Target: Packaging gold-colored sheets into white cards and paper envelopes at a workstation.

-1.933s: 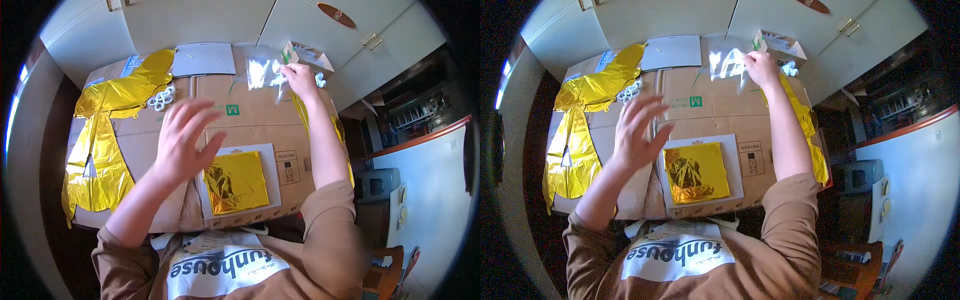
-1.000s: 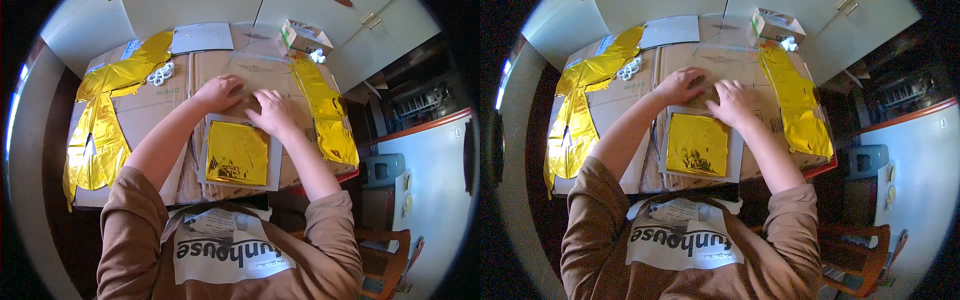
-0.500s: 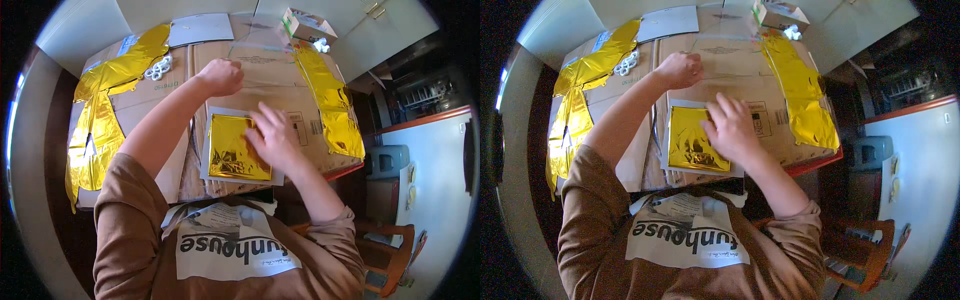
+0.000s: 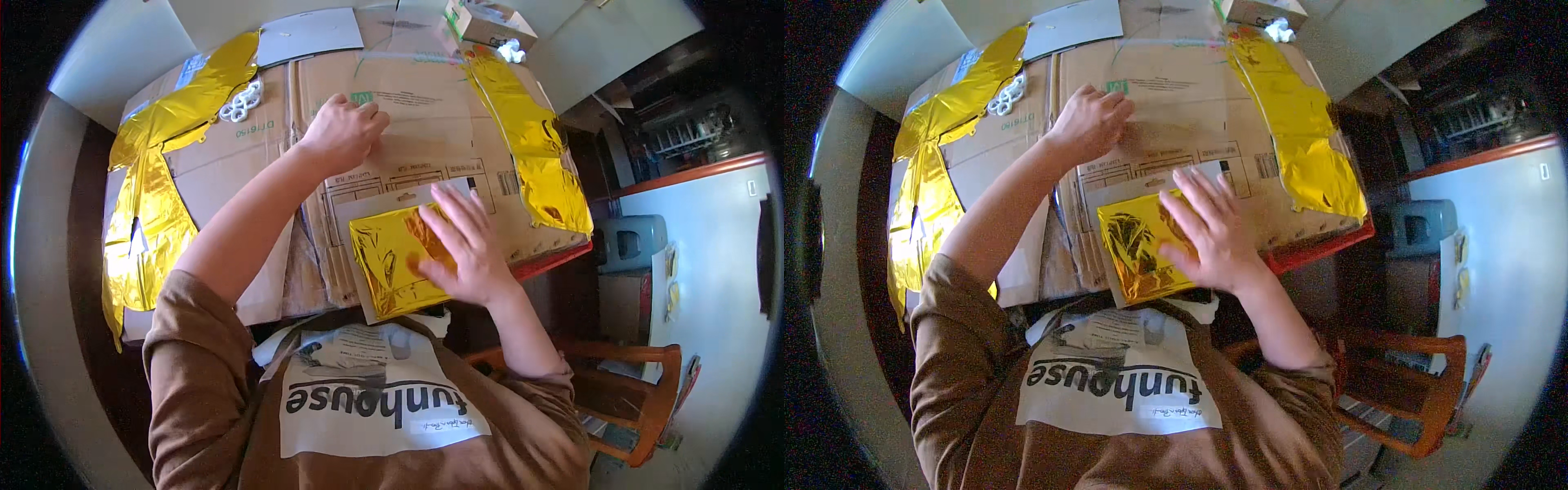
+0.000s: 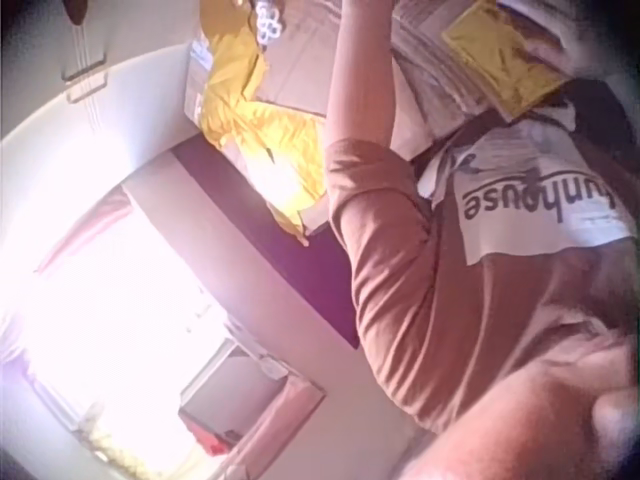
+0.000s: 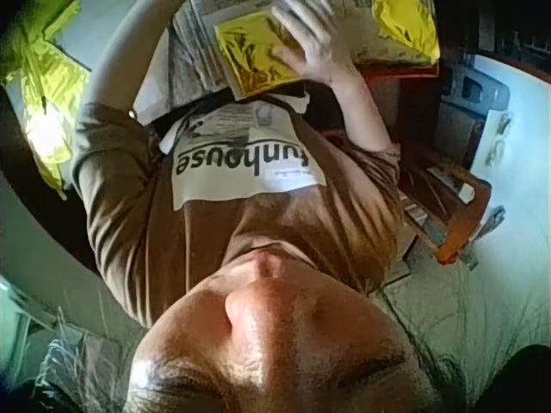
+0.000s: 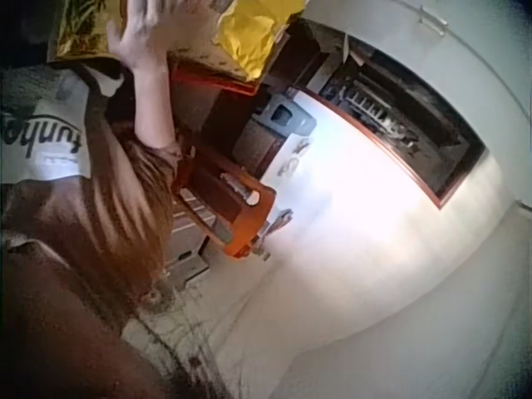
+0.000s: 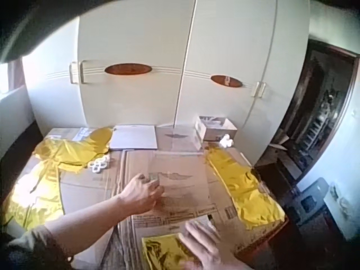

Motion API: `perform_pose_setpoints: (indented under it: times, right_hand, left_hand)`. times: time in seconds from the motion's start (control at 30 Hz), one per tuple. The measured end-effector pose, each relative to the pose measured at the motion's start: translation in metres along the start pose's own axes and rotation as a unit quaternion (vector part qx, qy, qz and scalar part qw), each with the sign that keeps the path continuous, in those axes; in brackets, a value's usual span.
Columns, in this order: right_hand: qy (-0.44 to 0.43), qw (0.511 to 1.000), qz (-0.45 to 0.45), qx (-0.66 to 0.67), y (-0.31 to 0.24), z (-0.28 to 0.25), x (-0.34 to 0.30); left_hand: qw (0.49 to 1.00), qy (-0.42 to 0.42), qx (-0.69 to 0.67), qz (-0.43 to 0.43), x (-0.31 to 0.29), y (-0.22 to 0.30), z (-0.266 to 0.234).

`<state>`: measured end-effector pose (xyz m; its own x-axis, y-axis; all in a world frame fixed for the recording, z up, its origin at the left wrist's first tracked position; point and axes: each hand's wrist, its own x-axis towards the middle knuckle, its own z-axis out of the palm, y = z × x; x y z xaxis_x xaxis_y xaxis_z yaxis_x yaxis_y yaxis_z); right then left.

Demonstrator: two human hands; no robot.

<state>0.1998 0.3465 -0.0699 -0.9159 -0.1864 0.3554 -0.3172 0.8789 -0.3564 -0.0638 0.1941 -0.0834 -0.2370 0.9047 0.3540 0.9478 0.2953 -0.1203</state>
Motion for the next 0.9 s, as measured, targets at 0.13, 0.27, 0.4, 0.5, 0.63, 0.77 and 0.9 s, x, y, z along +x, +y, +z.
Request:
perform_pose_setpoints:
  times: [0.13, 0.27, 0.4, 0.5, 0.63, 0.77, 0.9]
  right_hand:
    - [-0.131, 0.989, 0.007, -0.064, -0.045, -0.008, -0.036]
    - [-0.063, 0.981, -0.016, -0.185, -0.043, 0.028, -0.06]
    - [0.002, 0.982, -0.037, -0.186, -0.043, 0.024, -0.065]
    - [0.03, 0.98, -0.063, -0.186, -0.045, -0.002, -0.074]
    - [0.101, 0.978, -0.111, -0.145, -0.045, -0.036, -0.074]
    - [0.064, 0.986, -0.136, -0.077, -0.034, -0.033, -0.054]
    - [0.032, 0.986, -0.154, -0.062, -0.022, -0.018, -0.056]
  left_hand:
    - [1.0, 0.017, -0.011, 0.018, -0.009, 0.009, -0.001]
    - [0.999, 0.037, -0.022, 0.032, -0.016, 0.017, -0.004]
    - [0.997, 0.027, -0.047, 0.052, -0.024, 0.024, -0.013]
    - [0.996, 0.032, -0.07, 0.05, -0.029, 0.029, -0.017]
    - [0.994, 0.021, -0.107, 0.026, -0.038, 0.037, -0.026]
    - [0.986, 0.006, -0.166, 0.004, -0.039, 0.048, -0.033]
    - [0.963, 0.042, -0.266, -0.025, -0.042, 0.048, -0.04]
